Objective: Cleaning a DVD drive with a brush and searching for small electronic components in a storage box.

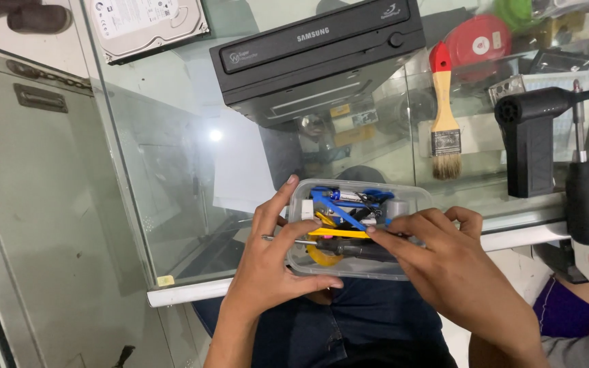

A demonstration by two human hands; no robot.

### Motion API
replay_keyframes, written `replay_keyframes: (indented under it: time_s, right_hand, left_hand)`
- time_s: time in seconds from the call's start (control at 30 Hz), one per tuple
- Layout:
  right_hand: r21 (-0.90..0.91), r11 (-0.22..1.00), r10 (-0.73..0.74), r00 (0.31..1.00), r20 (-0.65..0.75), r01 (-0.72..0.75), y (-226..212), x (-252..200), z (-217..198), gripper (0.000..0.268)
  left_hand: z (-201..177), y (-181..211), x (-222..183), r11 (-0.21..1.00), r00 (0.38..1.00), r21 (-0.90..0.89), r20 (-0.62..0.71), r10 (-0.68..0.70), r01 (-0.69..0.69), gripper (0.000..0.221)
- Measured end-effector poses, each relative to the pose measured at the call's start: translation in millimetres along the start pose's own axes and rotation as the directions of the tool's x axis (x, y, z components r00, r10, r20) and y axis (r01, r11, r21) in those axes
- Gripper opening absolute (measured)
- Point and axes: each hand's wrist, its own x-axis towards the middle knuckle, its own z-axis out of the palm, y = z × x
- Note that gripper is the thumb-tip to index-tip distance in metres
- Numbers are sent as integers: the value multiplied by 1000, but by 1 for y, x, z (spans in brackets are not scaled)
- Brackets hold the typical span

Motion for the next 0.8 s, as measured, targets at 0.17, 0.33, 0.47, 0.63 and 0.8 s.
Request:
replay_keyframes:
  time_s: [0.17,0.33,0.47,0.63,0.8]
  right_hand:
    - [8,993,118,980,-158,-118,-3,10,-3,19]
    - [-152,979,97,968,-230,-134,-7,26,-7,26]
    - [-185,980,16,966,-260,-66,-10,36,-8,23]
    - [-83,993,70,981,-182,-86,-2,26,-11,12]
    - [-30,999,20,988,-152,-25,-6,31,-11,19]
  left_hand:
    - [-1,1,1,1000,1000,-5,-2,-14,14,64]
    - [-2,2,1,1000,1000,-5,1,-19,19,63]
    - [-2,2,1,999,999,-15,14,-36,36,66]
    - [-4,4,2,998,998,-25,27,-52,52,66]
    - [-5,5,4,999,999,-24,13,-30,31,59]
